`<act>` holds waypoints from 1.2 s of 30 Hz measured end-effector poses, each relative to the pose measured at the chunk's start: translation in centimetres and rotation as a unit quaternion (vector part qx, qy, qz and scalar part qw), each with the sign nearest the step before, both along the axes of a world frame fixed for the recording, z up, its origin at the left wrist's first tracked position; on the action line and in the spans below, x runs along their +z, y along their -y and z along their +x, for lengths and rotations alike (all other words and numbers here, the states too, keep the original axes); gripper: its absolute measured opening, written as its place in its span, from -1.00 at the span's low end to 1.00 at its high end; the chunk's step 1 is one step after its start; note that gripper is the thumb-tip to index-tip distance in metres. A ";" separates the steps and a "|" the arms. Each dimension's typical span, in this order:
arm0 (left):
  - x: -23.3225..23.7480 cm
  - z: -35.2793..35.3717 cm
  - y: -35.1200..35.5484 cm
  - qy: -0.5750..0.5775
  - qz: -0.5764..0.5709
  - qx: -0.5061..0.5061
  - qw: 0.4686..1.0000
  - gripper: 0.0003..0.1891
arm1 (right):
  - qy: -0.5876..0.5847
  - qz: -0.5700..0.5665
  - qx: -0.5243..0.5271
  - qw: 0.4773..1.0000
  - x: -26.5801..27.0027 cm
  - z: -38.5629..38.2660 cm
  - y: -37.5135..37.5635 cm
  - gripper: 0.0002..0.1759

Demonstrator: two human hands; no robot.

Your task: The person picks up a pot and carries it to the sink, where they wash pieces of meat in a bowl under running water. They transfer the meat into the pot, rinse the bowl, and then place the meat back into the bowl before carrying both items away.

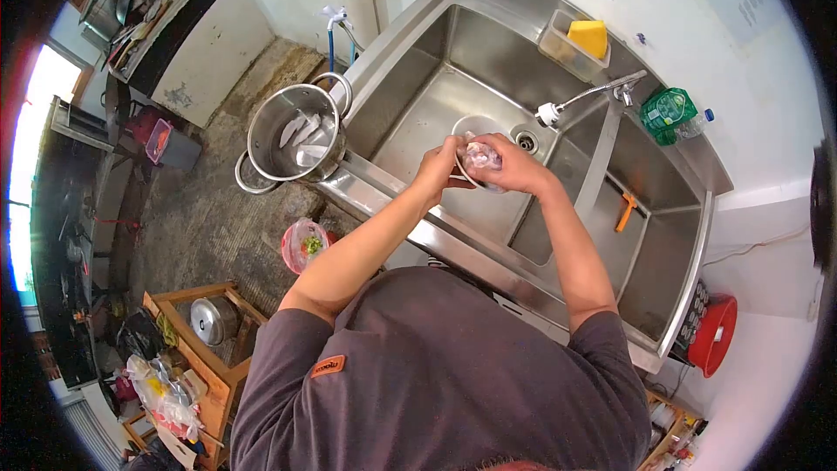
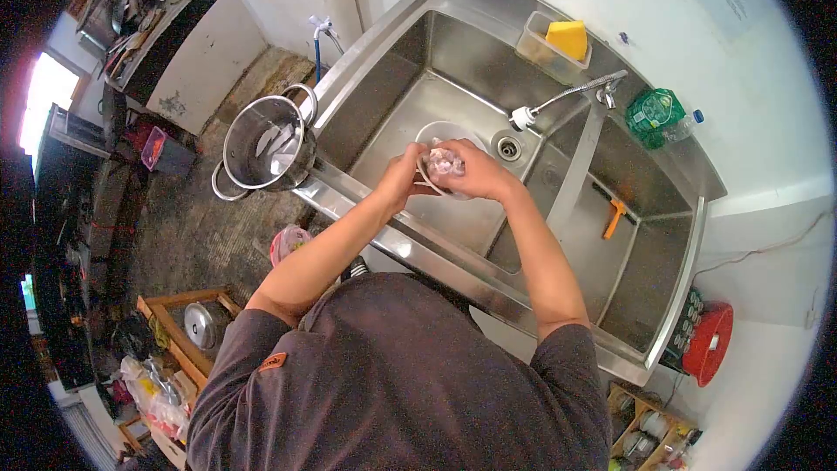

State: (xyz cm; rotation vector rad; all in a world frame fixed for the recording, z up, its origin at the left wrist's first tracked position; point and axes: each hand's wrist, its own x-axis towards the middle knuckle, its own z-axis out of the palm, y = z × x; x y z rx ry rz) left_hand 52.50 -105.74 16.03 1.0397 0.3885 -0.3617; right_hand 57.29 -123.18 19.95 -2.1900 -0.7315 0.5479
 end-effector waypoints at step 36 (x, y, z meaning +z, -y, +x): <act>-0.2 0.8 -1.3 0.017 0.003 0.076 0.997 -0.49 | 0.182 -0.035 -0.182 0.966 5.8 -2.4 -0.7 -0.40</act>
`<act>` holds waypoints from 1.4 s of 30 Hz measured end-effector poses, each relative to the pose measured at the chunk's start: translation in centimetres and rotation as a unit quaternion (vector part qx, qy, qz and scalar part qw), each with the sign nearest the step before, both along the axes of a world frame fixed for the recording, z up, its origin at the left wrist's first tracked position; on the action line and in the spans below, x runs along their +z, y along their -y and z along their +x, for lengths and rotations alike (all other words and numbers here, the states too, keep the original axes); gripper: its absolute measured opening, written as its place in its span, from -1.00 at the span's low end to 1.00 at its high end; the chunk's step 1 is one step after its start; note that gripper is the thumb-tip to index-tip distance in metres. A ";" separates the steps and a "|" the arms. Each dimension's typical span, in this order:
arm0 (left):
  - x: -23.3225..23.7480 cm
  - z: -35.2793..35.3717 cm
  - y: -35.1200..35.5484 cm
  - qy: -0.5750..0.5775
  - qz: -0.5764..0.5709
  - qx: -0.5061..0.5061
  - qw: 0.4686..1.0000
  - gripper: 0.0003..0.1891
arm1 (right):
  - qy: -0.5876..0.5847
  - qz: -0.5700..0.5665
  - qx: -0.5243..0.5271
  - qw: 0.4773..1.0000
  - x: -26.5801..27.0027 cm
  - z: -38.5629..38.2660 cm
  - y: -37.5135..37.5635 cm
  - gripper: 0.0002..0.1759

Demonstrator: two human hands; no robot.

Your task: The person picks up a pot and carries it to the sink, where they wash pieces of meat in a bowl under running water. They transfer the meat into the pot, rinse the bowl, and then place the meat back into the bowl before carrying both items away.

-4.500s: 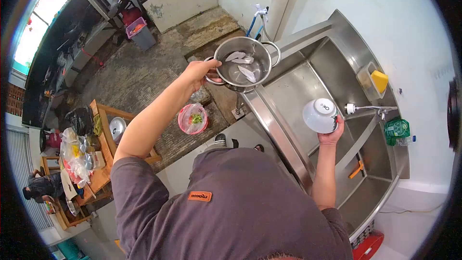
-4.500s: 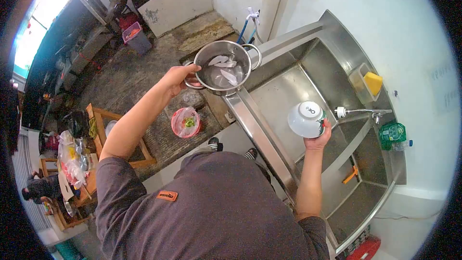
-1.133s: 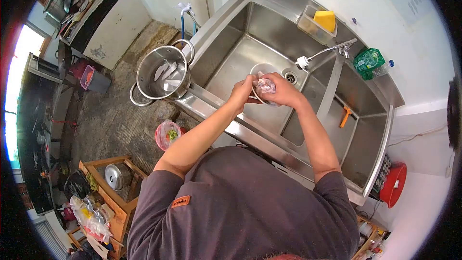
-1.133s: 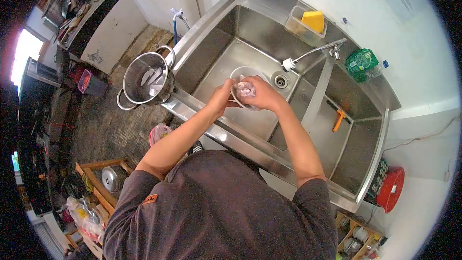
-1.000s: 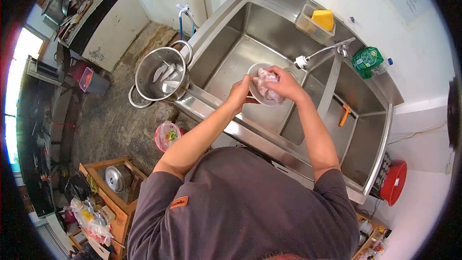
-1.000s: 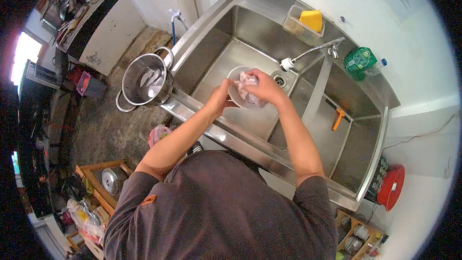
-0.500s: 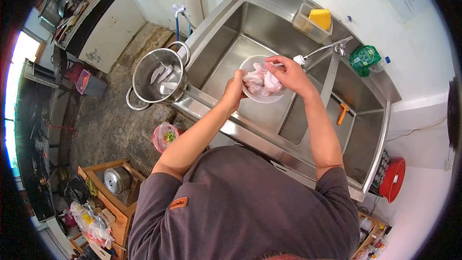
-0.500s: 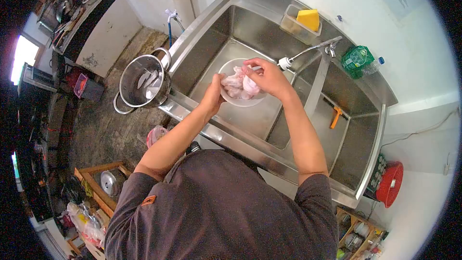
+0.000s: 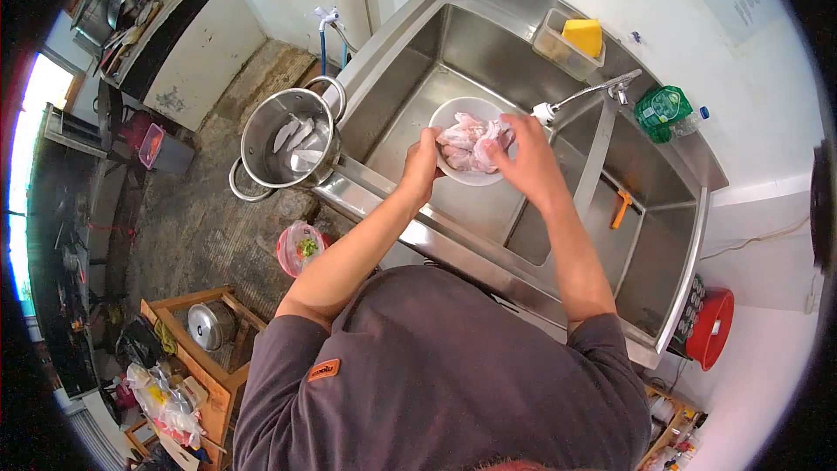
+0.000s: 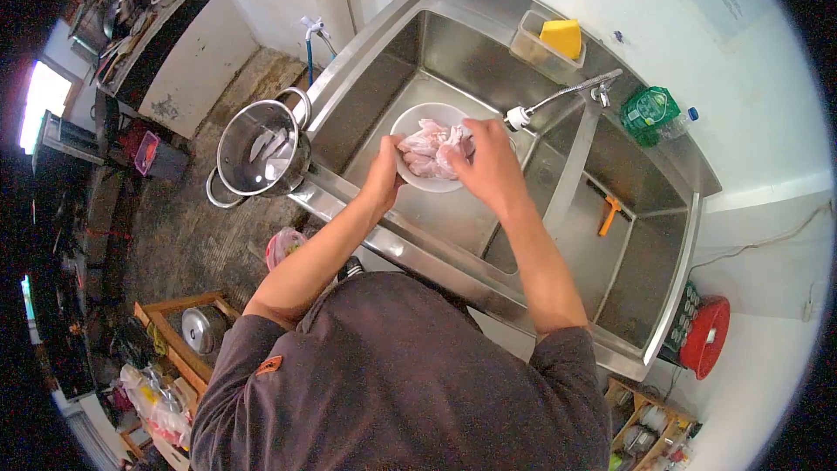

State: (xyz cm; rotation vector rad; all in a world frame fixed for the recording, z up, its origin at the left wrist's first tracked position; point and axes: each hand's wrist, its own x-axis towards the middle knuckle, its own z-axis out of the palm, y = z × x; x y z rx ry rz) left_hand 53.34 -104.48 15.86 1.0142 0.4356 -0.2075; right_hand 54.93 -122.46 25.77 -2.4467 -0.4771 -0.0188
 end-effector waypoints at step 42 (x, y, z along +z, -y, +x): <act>16.5 6.2 6.1 0.277 0.768 -0.140 0.560 -0.48 | -0.215 0.822 -0.030 0.527 -3.6 4.6 -5.8 -0.54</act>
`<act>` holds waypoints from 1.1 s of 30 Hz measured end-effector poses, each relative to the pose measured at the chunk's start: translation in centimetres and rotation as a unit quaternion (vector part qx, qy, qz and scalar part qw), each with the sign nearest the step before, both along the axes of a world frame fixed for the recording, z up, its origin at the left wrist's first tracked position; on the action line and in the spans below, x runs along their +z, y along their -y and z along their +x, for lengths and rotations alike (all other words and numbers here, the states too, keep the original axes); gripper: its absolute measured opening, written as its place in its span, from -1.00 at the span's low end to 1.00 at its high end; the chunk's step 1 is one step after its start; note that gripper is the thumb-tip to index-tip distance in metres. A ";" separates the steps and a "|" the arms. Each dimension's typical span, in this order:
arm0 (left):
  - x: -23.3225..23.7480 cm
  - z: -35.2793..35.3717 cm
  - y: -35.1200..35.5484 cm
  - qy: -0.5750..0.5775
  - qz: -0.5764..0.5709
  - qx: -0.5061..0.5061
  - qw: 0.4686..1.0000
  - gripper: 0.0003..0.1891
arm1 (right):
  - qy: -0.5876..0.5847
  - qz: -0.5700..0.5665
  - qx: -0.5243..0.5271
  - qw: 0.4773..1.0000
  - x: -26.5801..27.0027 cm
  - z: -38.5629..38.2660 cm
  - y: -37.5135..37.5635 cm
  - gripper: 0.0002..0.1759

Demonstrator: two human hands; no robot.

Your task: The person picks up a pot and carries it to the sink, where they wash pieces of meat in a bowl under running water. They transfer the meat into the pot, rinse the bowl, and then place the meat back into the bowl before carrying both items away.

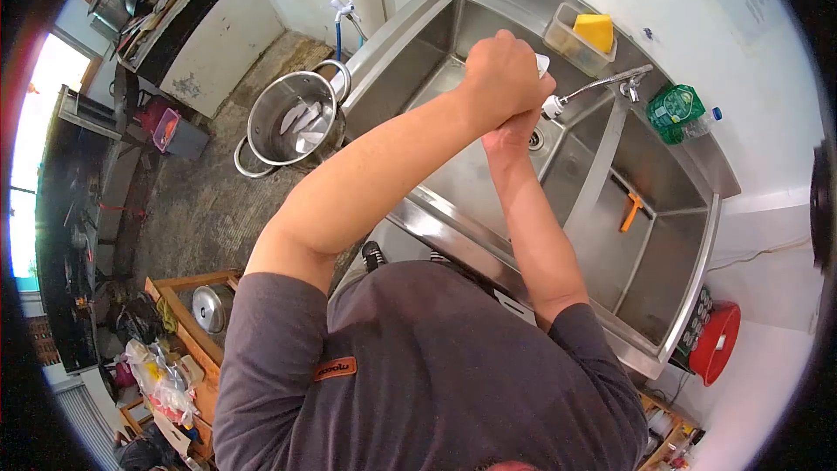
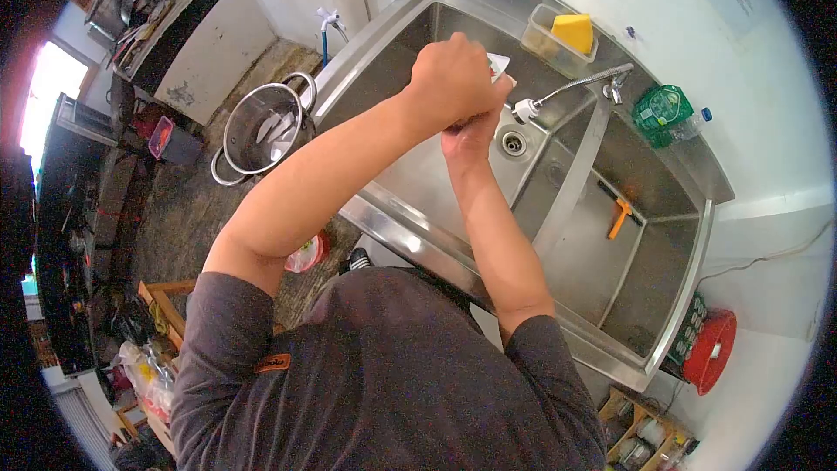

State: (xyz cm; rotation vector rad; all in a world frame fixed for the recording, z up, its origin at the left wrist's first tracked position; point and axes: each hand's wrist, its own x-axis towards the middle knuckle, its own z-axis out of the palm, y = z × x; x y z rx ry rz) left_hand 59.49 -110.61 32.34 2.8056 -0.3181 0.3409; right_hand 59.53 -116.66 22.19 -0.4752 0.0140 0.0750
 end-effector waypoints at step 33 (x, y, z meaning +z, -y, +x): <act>-1.4 0.3 0.1 0.044 -0.024 0.009 0.999 -0.44 | -0.031 -0.026 0.048 0.998 0.0 1.4 2.5 -0.66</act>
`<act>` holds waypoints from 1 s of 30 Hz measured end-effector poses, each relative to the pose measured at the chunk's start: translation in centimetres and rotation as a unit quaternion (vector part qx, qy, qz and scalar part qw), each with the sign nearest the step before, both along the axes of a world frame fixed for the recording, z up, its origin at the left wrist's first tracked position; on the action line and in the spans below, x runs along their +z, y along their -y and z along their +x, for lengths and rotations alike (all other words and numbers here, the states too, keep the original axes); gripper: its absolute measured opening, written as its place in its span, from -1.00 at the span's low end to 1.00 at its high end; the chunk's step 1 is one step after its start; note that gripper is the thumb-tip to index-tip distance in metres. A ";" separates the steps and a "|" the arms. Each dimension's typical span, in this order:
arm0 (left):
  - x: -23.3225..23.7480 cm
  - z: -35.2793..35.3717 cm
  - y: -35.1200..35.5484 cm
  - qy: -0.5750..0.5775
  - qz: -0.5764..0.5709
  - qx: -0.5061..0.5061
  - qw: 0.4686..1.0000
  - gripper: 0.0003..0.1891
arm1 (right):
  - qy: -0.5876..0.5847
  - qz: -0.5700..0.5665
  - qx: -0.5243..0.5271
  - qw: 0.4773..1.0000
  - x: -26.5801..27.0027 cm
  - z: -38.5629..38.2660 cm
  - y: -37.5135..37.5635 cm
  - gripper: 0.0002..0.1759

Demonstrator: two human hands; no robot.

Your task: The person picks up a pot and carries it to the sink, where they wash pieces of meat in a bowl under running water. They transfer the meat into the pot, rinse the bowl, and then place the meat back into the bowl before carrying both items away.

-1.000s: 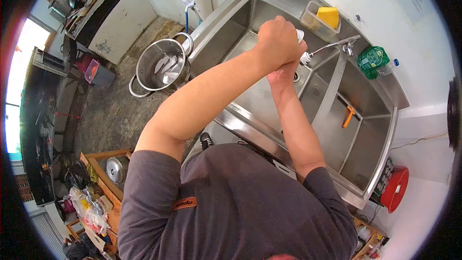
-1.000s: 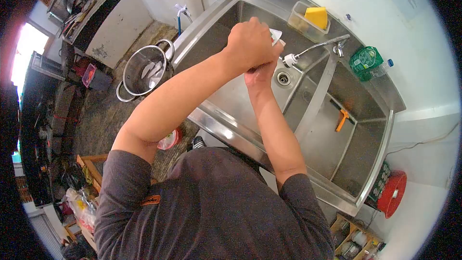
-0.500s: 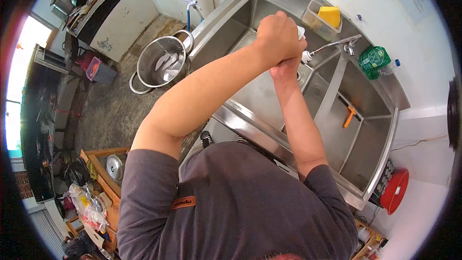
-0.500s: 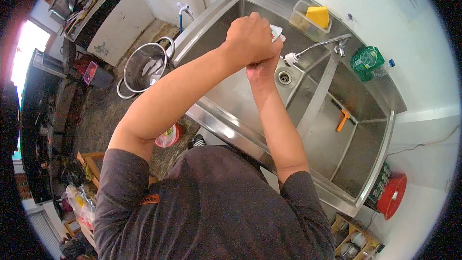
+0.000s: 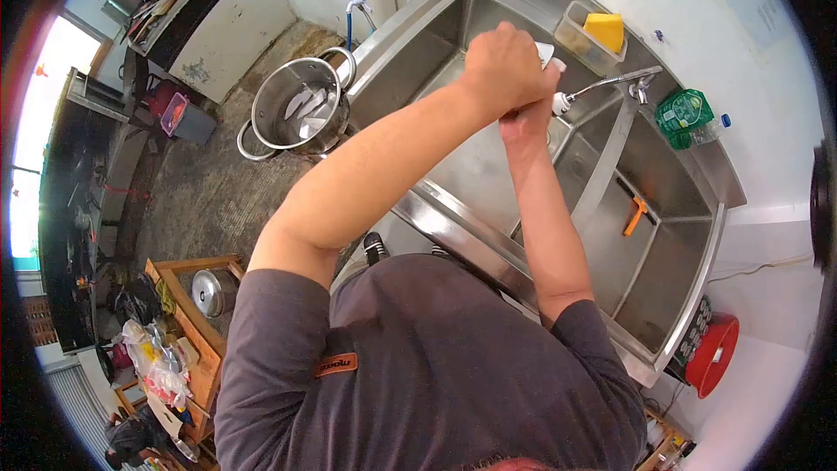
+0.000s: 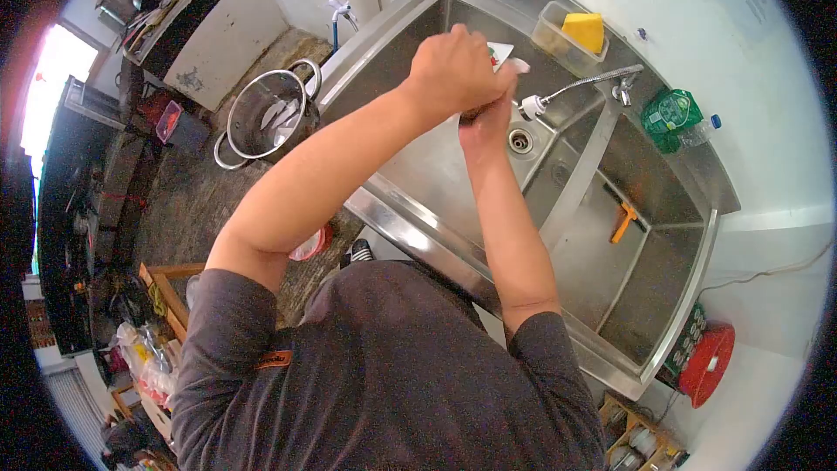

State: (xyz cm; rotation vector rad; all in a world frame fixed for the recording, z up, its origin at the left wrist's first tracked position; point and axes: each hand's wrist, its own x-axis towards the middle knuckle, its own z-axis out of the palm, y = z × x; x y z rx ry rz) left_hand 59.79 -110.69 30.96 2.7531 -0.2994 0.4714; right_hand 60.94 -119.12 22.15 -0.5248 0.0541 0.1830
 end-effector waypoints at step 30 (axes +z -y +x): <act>-9.2 -3.1 -2.6 -0.054 -0.320 0.163 0.932 -0.44 | 0.132 -0.466 -0.022 0.874 -4.6 -0.1 -0.5 -0.63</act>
